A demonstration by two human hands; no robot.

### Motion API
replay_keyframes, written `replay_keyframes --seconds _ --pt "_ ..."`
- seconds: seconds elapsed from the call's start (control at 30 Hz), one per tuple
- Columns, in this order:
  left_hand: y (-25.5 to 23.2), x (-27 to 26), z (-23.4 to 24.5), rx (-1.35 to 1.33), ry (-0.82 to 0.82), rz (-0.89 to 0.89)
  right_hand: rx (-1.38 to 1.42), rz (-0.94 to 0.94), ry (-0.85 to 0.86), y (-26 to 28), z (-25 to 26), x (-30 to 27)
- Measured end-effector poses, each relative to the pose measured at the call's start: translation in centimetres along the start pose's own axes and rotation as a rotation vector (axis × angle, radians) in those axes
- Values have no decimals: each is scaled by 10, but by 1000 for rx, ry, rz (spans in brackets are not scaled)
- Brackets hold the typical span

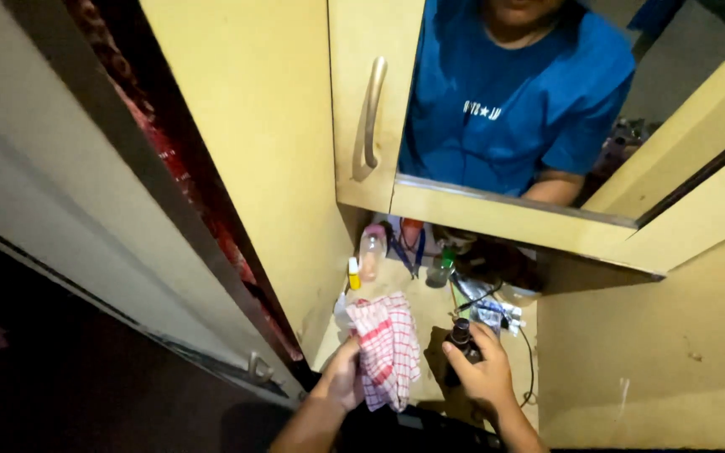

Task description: Cleaning a mirror using a spray bottle and a cloth.

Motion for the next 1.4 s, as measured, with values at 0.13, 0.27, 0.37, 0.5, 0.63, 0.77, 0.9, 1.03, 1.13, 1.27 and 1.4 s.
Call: replay_keyframes --seconds 0.13,0.27,0.37,0.5,0.63,0.77,0.9,1.03,1.13,1.27,1.4 --pt "17 1 22 107 -50 -11 -12 -78 12 0 -7 -4" --pt "25 5 17 261 -111 11 -25 -50 22 -14 -14 -7" --pt "31 9 19 316 -144 23 -30 -13 27 -14 -13 -8" --pt "34 12 10 432 -134 9 -41 25 37 -9 -10 -8" --pt "38 14 8 440 -134 22 -49 -18 34 -7 -6 -10" --pt "40 16 14 570 -113 -33 -172 71 -55 5 6 -14" --pt "38 14 19 661 -118 -94 -235 193 -169 18 20 -35" --pt "33 9 30 690 -175 -138 13 96 2 -3 8 -64" --pt "21 0 21 661 -162 -162 -22 40 128 16 -11 -69" --pt "17 -13 12 499 -50 -123 58 84 185 45 -28 -63" --pt "15 -20 1 350 21 -82 78 191 251 36 -34 -66"
Point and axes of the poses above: each hand's wrist, its own x-axis towards the middle knuckle, its own z-axis out of the back of the hand, y = z × x, the point moved 5 cm from there along x, towards the middle knuckle, and after that the axes turned 12 degrees about y, right-handed, at the moved point
